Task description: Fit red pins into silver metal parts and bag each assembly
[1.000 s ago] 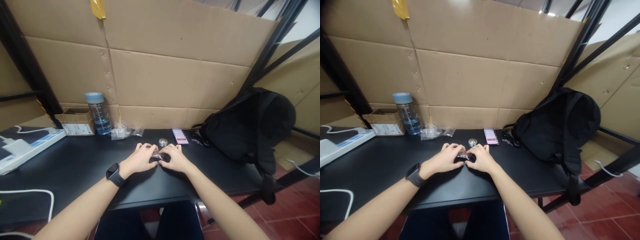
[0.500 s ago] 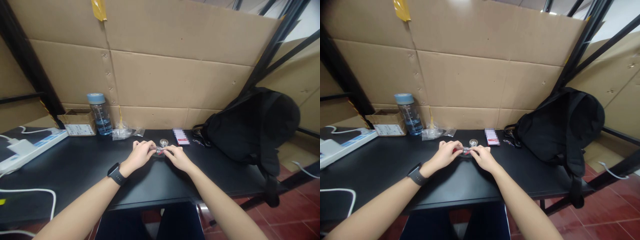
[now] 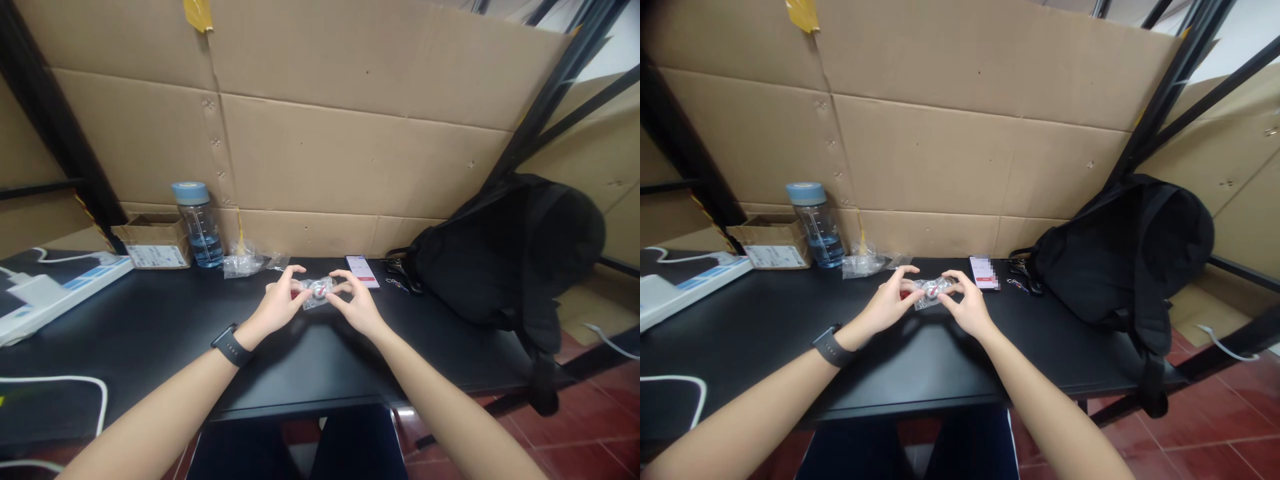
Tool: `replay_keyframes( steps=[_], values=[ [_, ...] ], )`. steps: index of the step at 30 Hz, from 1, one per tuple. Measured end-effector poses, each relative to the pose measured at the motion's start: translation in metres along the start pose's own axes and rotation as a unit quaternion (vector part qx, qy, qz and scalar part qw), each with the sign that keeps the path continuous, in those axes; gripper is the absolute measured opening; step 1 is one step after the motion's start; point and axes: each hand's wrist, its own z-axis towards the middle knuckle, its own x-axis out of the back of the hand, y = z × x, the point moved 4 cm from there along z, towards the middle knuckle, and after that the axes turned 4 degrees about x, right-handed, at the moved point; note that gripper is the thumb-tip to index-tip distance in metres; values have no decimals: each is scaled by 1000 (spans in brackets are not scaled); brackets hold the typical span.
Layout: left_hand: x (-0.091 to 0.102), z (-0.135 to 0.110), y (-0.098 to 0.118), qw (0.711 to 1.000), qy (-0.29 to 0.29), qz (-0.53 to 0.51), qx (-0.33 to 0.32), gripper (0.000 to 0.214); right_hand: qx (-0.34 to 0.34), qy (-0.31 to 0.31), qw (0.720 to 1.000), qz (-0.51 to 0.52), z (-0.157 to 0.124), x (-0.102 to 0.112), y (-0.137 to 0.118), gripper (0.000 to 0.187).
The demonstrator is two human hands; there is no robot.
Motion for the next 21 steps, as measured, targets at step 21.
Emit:
replay_keyframes(
  steps=[21],
  values=[
    [31,14,-36,959,15,282,19,17,-184,29,919,-347,122,-14,84,21]
  ],
)
